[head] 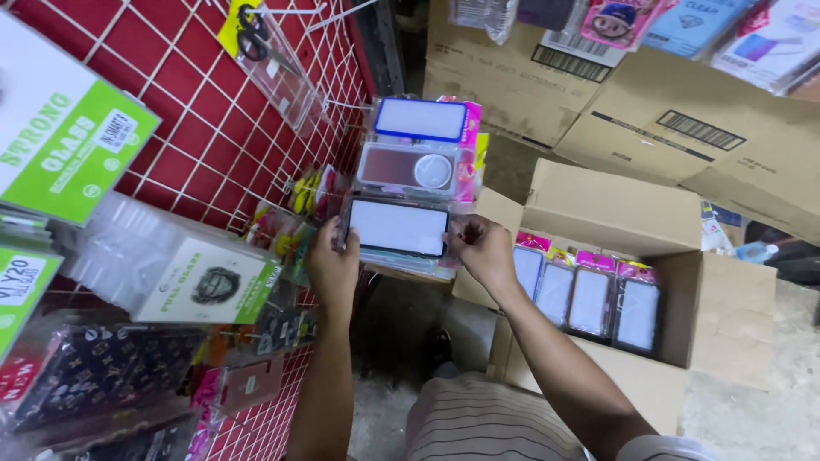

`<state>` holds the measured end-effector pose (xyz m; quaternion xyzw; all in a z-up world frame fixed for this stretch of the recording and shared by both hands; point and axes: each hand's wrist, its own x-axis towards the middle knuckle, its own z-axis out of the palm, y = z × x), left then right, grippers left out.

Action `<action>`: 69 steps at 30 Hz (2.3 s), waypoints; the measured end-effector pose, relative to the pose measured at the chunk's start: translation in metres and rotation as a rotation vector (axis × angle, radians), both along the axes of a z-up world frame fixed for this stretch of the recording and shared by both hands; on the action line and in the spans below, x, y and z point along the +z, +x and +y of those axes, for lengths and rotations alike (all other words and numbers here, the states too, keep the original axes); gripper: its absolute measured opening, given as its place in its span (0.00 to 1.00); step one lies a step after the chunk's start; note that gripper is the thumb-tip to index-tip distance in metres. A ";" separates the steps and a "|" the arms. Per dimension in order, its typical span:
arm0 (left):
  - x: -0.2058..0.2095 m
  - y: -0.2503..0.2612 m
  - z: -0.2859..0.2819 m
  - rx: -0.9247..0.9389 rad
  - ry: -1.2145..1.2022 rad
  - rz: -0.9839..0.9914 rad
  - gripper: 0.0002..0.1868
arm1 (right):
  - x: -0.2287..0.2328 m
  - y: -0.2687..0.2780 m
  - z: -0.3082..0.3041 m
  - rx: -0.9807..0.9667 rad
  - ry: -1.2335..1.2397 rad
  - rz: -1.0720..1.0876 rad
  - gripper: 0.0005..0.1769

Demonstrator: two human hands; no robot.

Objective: Checking and placing various mobile phone cases into a cardboard box in a retail stockroom.

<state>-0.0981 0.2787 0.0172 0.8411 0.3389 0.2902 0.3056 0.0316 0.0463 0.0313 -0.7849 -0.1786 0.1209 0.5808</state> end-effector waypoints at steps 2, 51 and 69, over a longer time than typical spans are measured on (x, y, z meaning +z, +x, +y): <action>0.000 0.001 0.004 0.012 -0.001 0.029 0.22 | 0.014 -0.005 0.011 0.009 0.038 0.129 0.09; 0.066 0.070 -0.123 -0.445 0.166 -0.073 0.24 | 0.039 0.005 -0.102 -0.329 -0.420 -0.348 0.28; -0.253 0.184 -0.337 -0.856 -0.551 0.555 0.31 | -0.149 0.055 -0.315 -0.361 -0.747 0.077 0.32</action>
